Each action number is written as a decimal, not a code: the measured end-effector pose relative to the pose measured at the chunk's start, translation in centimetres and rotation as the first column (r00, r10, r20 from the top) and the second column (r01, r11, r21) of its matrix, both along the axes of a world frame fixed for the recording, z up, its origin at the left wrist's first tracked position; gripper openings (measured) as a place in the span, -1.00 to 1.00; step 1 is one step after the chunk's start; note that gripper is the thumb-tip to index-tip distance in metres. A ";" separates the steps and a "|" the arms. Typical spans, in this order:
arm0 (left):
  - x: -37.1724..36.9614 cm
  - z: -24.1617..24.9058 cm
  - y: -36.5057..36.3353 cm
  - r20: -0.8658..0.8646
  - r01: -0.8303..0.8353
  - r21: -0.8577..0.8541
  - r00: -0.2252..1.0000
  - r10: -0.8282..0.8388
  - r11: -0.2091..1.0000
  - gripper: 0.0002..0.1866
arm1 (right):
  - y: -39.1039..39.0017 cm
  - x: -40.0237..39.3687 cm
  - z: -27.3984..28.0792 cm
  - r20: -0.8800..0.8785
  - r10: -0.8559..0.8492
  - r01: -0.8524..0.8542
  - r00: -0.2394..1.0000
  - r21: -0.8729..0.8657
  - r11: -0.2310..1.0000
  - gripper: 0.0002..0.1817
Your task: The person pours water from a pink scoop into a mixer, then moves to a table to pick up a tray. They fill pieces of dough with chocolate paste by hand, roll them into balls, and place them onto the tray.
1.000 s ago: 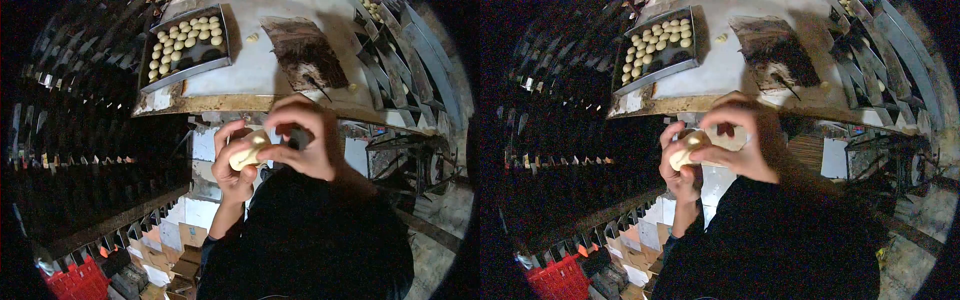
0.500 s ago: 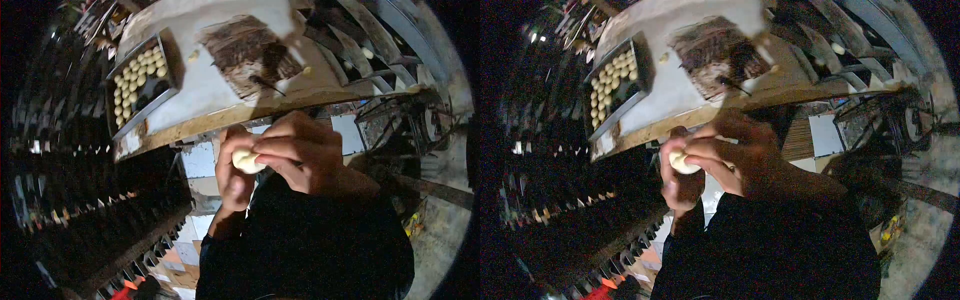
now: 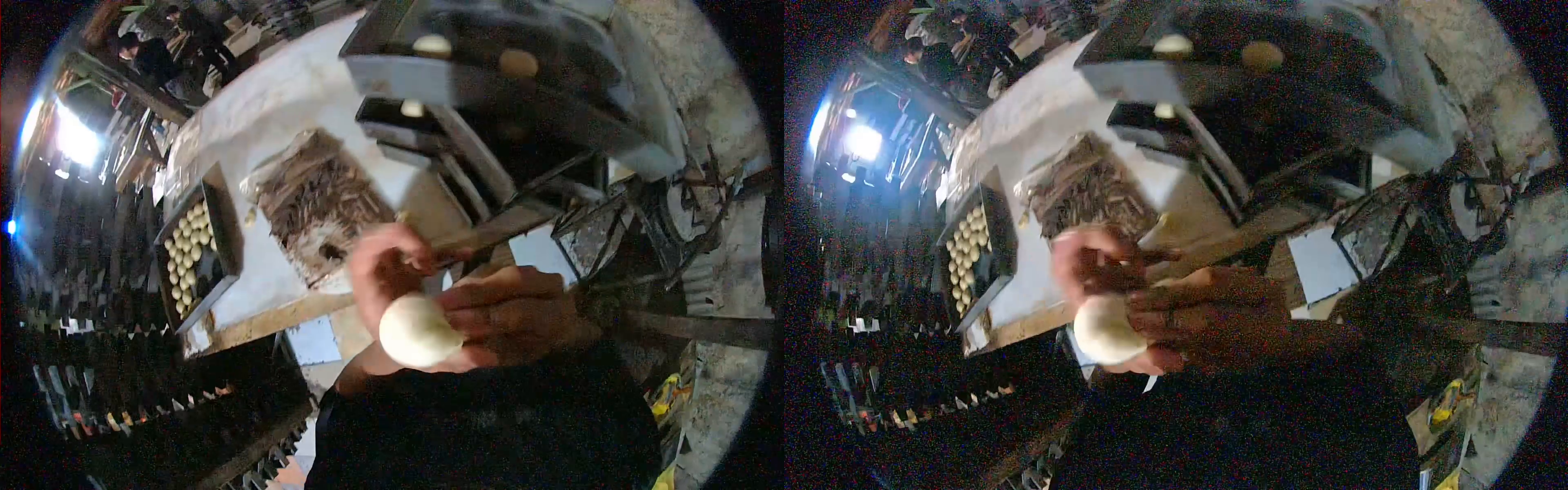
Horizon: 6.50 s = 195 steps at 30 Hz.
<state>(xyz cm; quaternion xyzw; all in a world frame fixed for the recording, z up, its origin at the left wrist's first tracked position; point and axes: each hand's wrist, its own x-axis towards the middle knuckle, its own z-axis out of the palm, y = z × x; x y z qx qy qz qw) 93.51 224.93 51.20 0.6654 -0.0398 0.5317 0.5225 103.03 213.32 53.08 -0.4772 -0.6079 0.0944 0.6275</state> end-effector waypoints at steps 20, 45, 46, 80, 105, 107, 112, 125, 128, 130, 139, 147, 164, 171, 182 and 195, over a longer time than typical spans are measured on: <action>9.7 8.1 1.5 -0.561 0.426 -0.380 0.600 -0.570 0.821 -0.19 | 1.8 18.4 13.8 0.541 -0.131 0.322 0.831 -0.275 0.906 -0.70; -38.2 -27.9 51.0 -0.737 -0.584 0.643 -0.295 0.607 0.496 -0.65 | 10.0 -1.5 3.4 0.900 -0.336 0.511 0.277 0.159 0.845 -0.72; -37.2 -28.1 52.4 -0.791 -0.609 0.559 -0.189 0.582 0.562 -0.64 | 11.5 -2.2 2.1 0.847 -0.341 0.619 0.408 0.018 0.785 -0.83; -16.2 -7.2 6.0 -0.507 -0.413 -0.237 0.825 0.250 0.879 -0.47 | 16.3 -16.4 -11.0 -0.198 -0.128 0.120 0.972 -0.051 0.991 -0.81; -30.4 -13.5 14.6 -0.145 -0.090 -0.955 0.973 -0.180 0.284 -0.62 | 25.9 -13.2 -26.4 0.663 0.006 0.518 0.748 -0.590 0.619 -0.92; -29.8 -13.3 16.4 -0.203 -0.135 -0.924 0.966 -0.160 0.357 -0.60 | 27.5 -11.0 -30.3 0.707 -0.030 0.485 0.706 -0.453 0.748 -0.66; -27.5 -13.7 20.7 -0.215 -0.157 -0.901 0.971 -0.103 0.404 -0.52 | 34.6 -3.1 -30.8 0.532 -0.134 0.427 0.836 -0.479 0.767 -0.86; -19.5 -18.5 26.7 -0.409 -0.354 -0.862 0.909 -0.084 0.361 -0.53 | 39.1 0.8 -25.4 -0.045 0.530 -0.305 0.847 -0.857 0.415 -0.75; -18.1 -19.3 26.5 -0.321 -0.282 -0.936 0.929 -0.185 0.209 -0.57 | 35.3 -3.5 -22.7 0.057 0.465 -0.267 0.883 -0.754 0.600 -0.69; -16.9 -19.2 25.6 -0.095 -0.079 -0.993 0.979 -0.183 0.092 -0.56 | 32.7 -5.9 -22.6 0.259 0.375 -0.142 0.890 -0.625 0.768 -0.61; -23.0 -19.7 24.3 -0.285 -0.242 -0.951 0.926 -0.247 0.190 -0.50 | 24.9 -10.1 -28.5 0.561 0.106 0.369 0.821 -0.662 0.652 -0.60; -25.1 -15.2 18.0 -0.344 -0.301 -0.731 0.938 0.050 0.612 -0.39 | 26.6 -21.1 -16.5 -0.186 0.052 -0.126 0.981 -0.410 0.903 -0.59; -40.3 -10.1 7.1 -0.123 -0.459 -0.154 0.887 0.444 0.875 -0.58 | 14.4 -34.6 -5.7 -0.435 0.224 -0.419 0.872 -0.427 0.801 -0.64; -37.4 -7.2 5.1 -0.352 -0.660 0.489 0.449 0.821 0.570 -0.45 | 12.3 -32.9 -3.3 0.264 0.220 -0.151 0.939 -0.257 0.954 -0.59; -20.9 -7.9 5.0 -0.041 -0.042 -0.137 0.998 0.037 0.990 -0.43 | 8.6 -16.5 -3.1 -0.090 0.097 -0.121 0.991 -0.319 0.940 -0.73; 3.5 0.9 2.5 0.026 0.134 0.131 0.990 -0.138 0.982 -0.49 | 0.5 1.5 -1.5 -0.116 0.109 -0.125 0.987 -0.144 0.982 -0.72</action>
